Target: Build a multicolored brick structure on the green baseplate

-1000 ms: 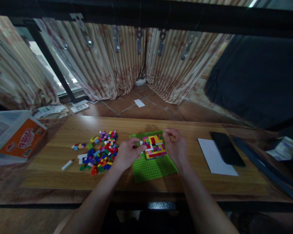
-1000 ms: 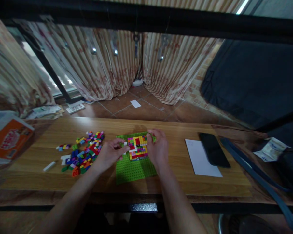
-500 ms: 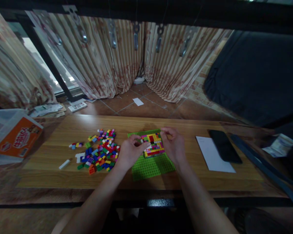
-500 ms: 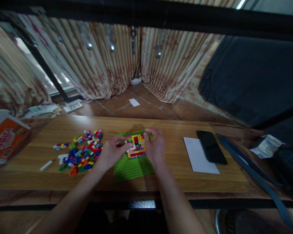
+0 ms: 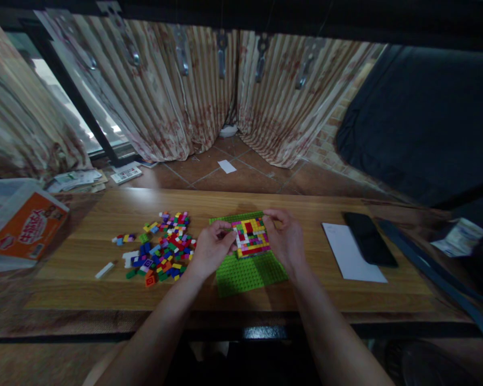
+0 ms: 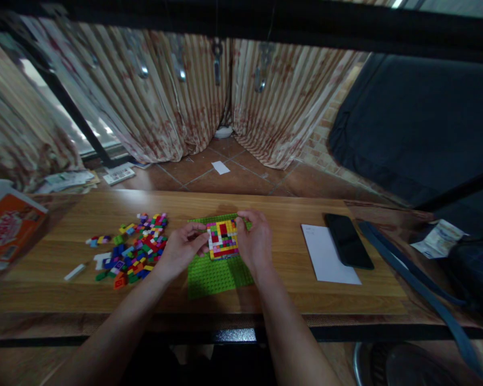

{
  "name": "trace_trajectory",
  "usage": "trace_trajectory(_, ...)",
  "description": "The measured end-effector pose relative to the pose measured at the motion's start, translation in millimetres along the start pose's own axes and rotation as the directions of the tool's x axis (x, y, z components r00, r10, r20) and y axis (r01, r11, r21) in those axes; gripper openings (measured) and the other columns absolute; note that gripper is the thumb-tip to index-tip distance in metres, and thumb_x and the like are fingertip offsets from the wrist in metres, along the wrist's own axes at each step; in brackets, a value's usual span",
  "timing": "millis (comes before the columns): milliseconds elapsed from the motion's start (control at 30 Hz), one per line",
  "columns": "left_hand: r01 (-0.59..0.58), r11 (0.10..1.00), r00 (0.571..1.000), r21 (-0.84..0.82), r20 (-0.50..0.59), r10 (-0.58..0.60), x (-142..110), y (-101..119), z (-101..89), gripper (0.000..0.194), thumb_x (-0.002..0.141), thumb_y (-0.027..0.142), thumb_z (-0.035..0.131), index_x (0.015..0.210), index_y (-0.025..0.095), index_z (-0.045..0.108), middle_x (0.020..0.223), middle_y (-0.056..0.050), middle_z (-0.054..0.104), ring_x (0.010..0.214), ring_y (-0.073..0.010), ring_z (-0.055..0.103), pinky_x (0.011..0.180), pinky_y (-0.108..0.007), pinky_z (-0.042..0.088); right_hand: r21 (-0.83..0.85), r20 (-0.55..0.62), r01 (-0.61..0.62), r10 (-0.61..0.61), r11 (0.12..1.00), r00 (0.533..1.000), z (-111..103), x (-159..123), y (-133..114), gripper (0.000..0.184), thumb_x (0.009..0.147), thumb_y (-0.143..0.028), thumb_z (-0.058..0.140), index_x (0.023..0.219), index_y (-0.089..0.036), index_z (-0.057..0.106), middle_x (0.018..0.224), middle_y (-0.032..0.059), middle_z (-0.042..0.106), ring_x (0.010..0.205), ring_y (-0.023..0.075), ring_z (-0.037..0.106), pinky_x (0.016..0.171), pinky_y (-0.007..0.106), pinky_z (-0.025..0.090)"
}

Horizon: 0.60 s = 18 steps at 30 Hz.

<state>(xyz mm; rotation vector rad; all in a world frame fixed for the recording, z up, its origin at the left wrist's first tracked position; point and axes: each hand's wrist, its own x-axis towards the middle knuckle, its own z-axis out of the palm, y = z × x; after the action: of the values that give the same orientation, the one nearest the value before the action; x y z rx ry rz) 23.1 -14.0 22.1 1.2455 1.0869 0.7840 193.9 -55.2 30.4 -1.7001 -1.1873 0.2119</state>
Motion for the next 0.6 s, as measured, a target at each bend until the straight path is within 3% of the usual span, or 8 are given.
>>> trace_trajectory(267,0.058,0.994,0.998,-0.091,-0.029,-0.061,1.4,-0.9,3.7,0.023,0.074,0.024,0.073,0.089,0.015,0.058,0.056,0.005,0.061,0.044,-0.0089,0.058,0.043,-0.018,0.045,-0.085,-0.016,-0.071,0.070,0.994,0.997,8.4,-0.5,15.7,0.034,0.082,-0.037,0.055,0.102,-0.015,0.071,0.107,0.0157,0.071,0.102,0.0293,0.064,0.096,0.048,0.048)
trace_trajectory(467,0.069,0.993,0.997,-0.099,-0.031,-0.072,0.7,1.2,7.0,0.017,0.076,0.020,0.069,0.088,0.016,0.057,0.056,0.007,0.060,0.042,-0.0078,0.055,0.045,-0.019,0.048,0.063,0.121,-0.211,0.202,0.975,0.972,27.6,-8.5,21.9,0.039,0.084,-0.040,0.049,0.107,-0.016,0.069,0.102,0.0132,0.073,0.093,0.0275,0.068,0.089,0.047,0.052)
trace_trajectory(600,0.030,0.997,0.998,-0.073,-0.050,-0.034,0.3,-0.3,9.0,0.012,0.077,0.018,0.066,0.085,0.017,0.056,0.057,0.007,0.059,0.042,-0.0067,0.053,0.044,-0.018,0.046,0.115,0.119,-0.245,0.231,0.963,0.966,30.9,-14.0,20.6,0.041,0.085,-0.039,0.046,0.110,-0.014,0.068,0.107,0.0141,0.073,0.097,0.0269,0.067,0.092,0.046,0.050)
